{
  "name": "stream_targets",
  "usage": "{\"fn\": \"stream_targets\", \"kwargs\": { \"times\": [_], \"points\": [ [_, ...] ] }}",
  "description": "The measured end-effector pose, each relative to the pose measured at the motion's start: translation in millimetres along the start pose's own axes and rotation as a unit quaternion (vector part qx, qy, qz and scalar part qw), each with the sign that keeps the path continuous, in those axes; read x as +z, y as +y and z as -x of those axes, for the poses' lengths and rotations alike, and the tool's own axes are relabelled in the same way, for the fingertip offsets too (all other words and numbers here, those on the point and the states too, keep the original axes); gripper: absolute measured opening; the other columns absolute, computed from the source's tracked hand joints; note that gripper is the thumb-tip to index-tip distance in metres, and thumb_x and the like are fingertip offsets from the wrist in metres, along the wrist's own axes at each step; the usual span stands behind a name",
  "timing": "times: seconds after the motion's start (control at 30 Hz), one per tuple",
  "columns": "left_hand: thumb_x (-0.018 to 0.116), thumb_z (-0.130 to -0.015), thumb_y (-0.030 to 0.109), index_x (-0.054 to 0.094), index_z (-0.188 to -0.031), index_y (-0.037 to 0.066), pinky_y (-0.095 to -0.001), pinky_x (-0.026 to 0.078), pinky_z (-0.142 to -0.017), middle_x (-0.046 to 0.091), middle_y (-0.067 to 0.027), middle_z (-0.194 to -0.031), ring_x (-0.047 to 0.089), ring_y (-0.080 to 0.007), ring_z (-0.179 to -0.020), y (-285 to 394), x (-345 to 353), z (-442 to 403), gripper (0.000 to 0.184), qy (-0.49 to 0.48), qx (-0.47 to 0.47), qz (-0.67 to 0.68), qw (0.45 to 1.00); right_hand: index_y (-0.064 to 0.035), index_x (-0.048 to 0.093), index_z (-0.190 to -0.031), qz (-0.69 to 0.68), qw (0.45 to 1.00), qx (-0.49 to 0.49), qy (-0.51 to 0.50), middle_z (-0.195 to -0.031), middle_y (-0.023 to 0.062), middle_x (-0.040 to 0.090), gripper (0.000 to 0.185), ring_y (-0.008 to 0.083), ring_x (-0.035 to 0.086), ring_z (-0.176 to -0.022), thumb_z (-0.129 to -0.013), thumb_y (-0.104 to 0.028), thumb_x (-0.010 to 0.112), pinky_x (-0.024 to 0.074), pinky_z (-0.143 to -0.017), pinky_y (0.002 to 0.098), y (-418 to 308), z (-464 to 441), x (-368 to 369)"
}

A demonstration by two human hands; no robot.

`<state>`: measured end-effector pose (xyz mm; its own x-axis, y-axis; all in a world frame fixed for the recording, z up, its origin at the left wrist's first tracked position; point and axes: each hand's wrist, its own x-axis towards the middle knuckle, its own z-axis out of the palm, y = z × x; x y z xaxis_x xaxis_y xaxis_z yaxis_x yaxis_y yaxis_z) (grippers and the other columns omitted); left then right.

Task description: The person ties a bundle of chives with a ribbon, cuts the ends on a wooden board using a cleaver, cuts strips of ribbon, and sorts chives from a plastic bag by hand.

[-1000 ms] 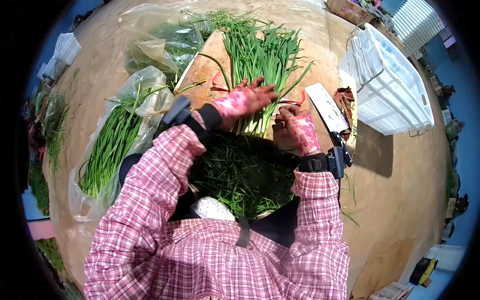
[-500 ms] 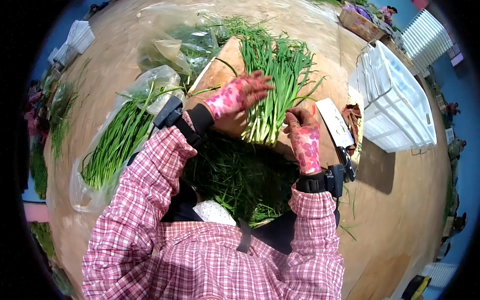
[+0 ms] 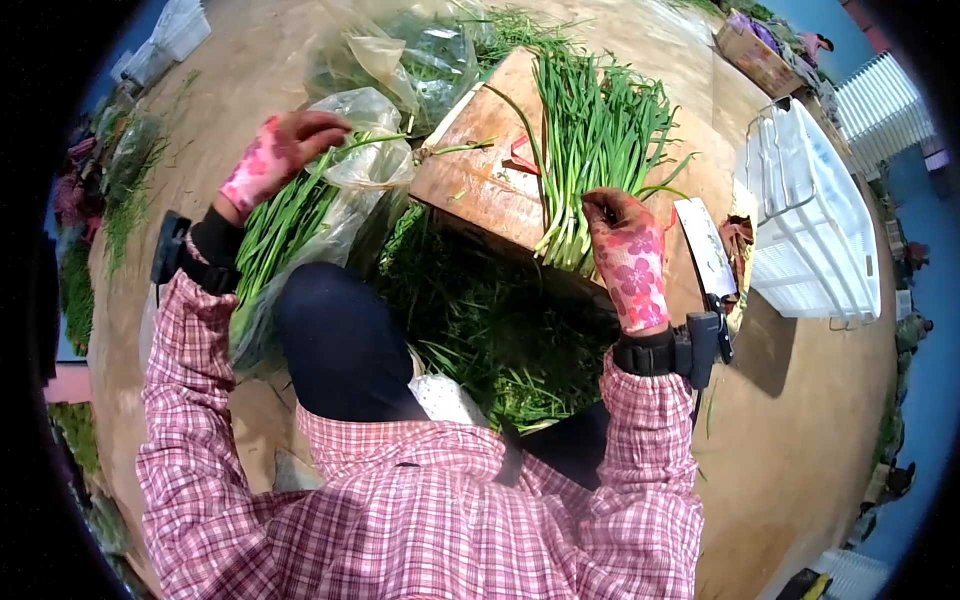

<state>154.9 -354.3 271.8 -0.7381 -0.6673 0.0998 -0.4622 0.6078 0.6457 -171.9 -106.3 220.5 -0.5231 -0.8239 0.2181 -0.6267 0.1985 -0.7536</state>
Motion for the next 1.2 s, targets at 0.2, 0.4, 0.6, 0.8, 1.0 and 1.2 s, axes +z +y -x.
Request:
{"fn": "stream_targets", "kwargs": {
  "times": [0.2, 0.4, 0.6, 0.8, 1.0, 1.2],
  "points": [
    [0.072, -0.083, 0.023, 0.066, -0.102, 0.006, -0.0349, 0.052, -0.075, 0.068, -0.0121, -0.087, 0.066, -0.0225, -0.08, 102, 152, -34, 0.027, -0.094, 0.175, 0.096, 0.975, -0.0056, 0.061, -0.117, 0.248, 0.965, 0.08, -0.031, -0.11, 0.0187, 0.065, 0.051, 0.0341, 0.064, -0.101, -0.075, -0.029, 0.078, 0.0504, -0.084, 0.0421, 12, -13, 23],
    [0.069, -0.076, 0.016, 0.065, -0.1, 0.004, -0.0448, 0.051, -0.079, 0.067, -0.0194, -0.09, 0.064, -0.0373, -0.09, 109, 241, -43, 0.027, -0.048, 0.067, 0.033, 0.996, -0.0068, 0.063, -0.113, 0.146, 0.986, 0.071, -0.021, -0.098, 0.017, 0.067, 0.037, 0.0349, 0.065, -0.09, -0.078, -0.014, 0.073, 0.0513, -0.077, 0.0407, 22, -7, 20],
    [0.064, -0.08, 0.016, 0.064, -0.097, 0.004, -0.0439, 0.051, -0.078, 0.067, -0.0189, -0.088, 0.064, -0.0364, -0.087, 114, 252, -40, 0.021, 0.026, 0.068, 0.025, 0.997, -0.0226, 0.063, -0.126, 0.147, 0.982, -0.022, -0.112, -0.105, 0.0176, 0.063, 0.042, 0.0347, 0.063, -0.094, -0.086, -0.007, 0.059, 0.0502, -0.08, 0.0403, 30, -12, 11],
    [0.064, -0.085, 0.009, 0.063, -0.094, 0.002, -0.0292, 0.049, -0.069, 0.066, -0.0062, -0.08, 0.061, -0.0134, -0.074, 95, 237, -38, 0.012, -0.093, 0.048, 0.236, 0.966, -0.016, 0.069, -0.116, 0.084, 0.989, -0.029, -0.117, -0.098, 0.0188, 0.067, 0.033, 0.0341, 0.065, -0.089, -0.084, -0.007, 0.063, 0.0517, -0.078, 0.0403, 47, -17, 10],
    [0.065, -0.088, 0.013, 0.063, -0.094, 0.004, -0.0233, 0.047, -0.07, 0.062, -0.0008, -0.087, 0.058, -0.0082, -0.077, 91, 160, -23, 0.011, -0.228, 0.019, 0.428, 0.875, -0.0144, 0.066, -0.12, 0.094, 0.988, -0.03, -0.12, -0.106, 0.0144, 0.066, 0.032, 0.0274, 0.064, -0.095, -0.088, -0.009, 0.062, 0.05, -0.083, 0.034, 52, -16, 11],
    [0.071, -0.087, 0.019, 0.064, -0.102, 0.002, -0.0231, 0.049, -0.067, 0.065, -0.001, -0.087, 0.06, -0.0086, -0.075, 95, 185, -18, 0.024, -0.142, 0.011, 0.431, 0.891, -0.0037, 0.071, -0.102, -0.004, 0.986, 0.133, -0.099, -0.09, 0.0165, 0.07, 0.027, 0.0291, 0.068, -0.082, -0.091, -0.028, 0.064, 0.0518, -0.074, 0.0362, -4, -10, 3]
  ]
}}
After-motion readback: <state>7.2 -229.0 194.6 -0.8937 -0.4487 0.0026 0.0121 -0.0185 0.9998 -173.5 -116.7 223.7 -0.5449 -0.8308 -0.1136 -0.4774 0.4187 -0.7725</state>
